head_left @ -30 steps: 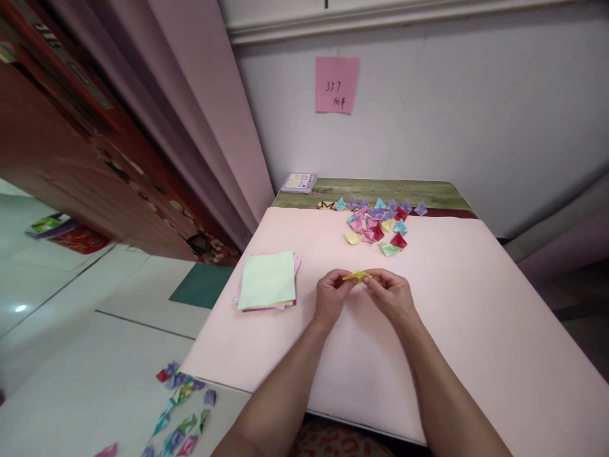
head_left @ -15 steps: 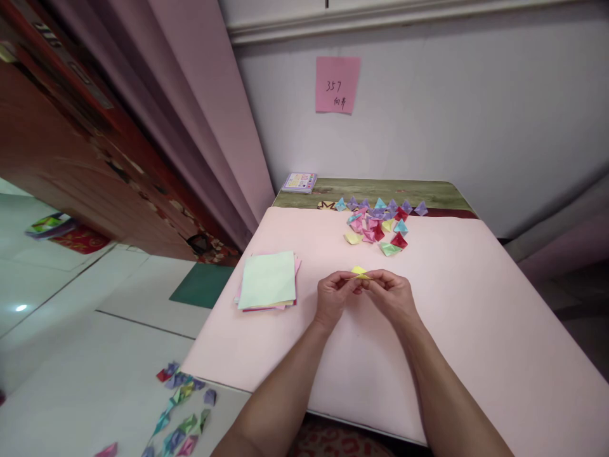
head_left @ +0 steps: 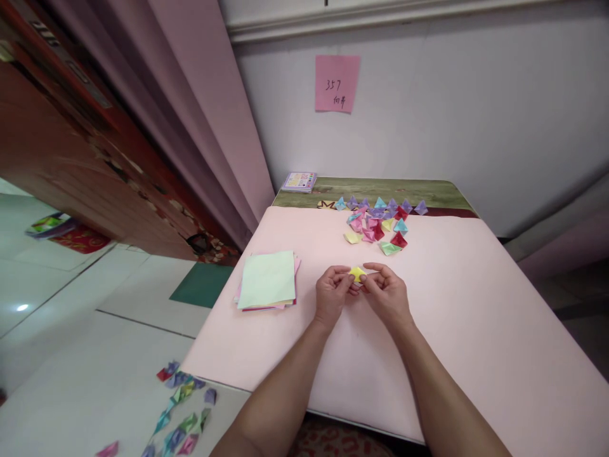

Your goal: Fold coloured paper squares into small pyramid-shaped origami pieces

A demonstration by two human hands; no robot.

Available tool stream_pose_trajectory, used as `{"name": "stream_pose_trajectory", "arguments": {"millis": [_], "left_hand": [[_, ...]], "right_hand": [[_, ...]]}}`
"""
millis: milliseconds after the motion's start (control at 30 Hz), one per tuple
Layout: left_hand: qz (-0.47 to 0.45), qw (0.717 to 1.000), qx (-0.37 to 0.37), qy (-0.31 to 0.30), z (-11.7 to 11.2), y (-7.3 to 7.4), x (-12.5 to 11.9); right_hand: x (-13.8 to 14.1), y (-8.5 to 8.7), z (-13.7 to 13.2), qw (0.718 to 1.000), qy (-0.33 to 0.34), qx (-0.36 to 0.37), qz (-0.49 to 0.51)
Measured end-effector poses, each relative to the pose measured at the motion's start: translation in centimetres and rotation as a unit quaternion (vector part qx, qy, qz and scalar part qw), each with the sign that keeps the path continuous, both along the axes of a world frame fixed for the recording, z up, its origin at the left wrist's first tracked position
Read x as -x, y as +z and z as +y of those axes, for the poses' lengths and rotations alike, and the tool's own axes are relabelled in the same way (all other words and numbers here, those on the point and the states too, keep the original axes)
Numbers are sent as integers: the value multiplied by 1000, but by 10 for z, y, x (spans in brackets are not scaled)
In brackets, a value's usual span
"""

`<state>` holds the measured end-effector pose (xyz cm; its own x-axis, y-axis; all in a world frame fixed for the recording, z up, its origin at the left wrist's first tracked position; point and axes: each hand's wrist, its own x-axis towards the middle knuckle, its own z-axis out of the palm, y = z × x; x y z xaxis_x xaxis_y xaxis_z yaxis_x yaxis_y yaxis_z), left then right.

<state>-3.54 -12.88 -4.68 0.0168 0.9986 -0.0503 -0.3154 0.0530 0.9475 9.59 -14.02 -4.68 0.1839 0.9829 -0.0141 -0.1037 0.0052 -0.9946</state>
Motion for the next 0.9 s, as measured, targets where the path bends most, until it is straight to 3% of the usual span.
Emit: {"name": "stream_pose_trajectory", "arguments": {"millis": [300,500,700,900], "left_hand": [[75,994,6,-74,-2,-2,5],[89,994,-28,-59,-3,-2,4],[4,999,-26,26,2,-4,4],[32,999,-19,-27,3,-10,5]], "right_hand": [[-15,6,0,992,79,99,1],[-18,6,1,986,129,109,7],[-14,-1,2,994,52,84,39],[-12,-7,6,995,13,53,79]]}}
